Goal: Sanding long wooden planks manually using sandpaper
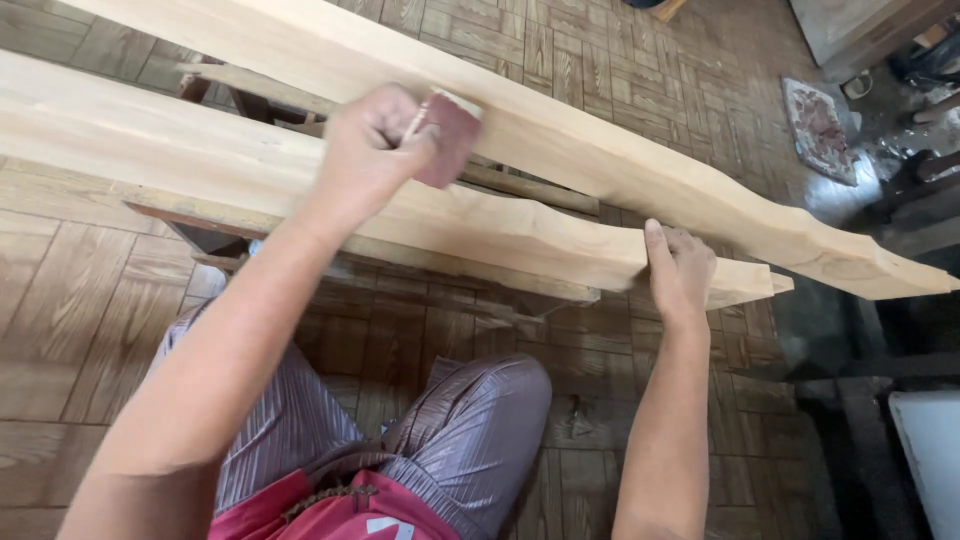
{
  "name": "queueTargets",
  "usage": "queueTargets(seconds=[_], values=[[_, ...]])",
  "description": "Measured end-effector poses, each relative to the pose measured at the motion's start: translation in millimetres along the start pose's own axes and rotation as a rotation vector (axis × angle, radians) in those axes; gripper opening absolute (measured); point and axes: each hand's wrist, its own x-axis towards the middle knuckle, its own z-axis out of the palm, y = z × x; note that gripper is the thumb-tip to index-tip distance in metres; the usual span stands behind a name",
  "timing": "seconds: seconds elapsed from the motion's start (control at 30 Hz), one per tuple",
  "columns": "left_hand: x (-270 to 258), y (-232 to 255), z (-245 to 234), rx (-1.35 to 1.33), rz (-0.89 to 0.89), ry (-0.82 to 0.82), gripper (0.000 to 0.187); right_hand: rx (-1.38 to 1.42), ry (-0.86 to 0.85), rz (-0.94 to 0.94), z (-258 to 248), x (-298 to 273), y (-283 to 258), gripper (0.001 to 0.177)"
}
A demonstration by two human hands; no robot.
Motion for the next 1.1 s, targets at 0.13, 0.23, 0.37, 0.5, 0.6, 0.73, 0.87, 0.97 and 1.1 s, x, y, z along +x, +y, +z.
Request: queueTargets(seconds=[0.13,0.23,0.37,0.5,0.6,0.73,0.87,0.97,1.1], values=[[-18.5,36.2,-39.3,0.366,0.111,0.081,0.034,-0.024,0.001,0.016,-1.0,-3.0,-9.8,0.061],[-27.7,44.5,-66.4,0.951,0.469,-0.073,0.033,-0.156,0.013,-0.003,5.1,-1.7,-2.2,0.063],[-42.8,48.0,-89.2,1.078,0.757,-0.174,0.021,-0.185,0.088,-0.057,7.9,-5.0,-2.3,0.06],[-57.8,1.0,-88.4,1.127,0.468,-0.166,0.015,-0.234,0.132,-0.107,19.5,-6.2,24.9,0.058],[-59.0,23.4,-68.3,1.043,0.511,-0.154,0.02,-0.259,0.149,-0.118,28.8,-4.4,44.2,0.056],[-64.0,-17.6,-62.6,1.116,0.583,-0.085,0.029,-0.269,0.266,-0.158,39.1,-4.2,46.3,0.051],[-63.5,-28.2,-43.3,1.055,0.594,-0.017,0.027,-0.266,0.396,-0.182,49.1,-4.1,53.5,0.046],[-56.4,-19.1,-0.9,0.916,0.581,-0.146,0.028,-0.227,0.415,-0.164,45.4,-4.8,37.4,0.037],[-59.4,-8.0,97.6,0.749,0.525,-0.255,0.027,-0.18,0.394,-0.091,42.6,-8.1,26.0,0.031]])
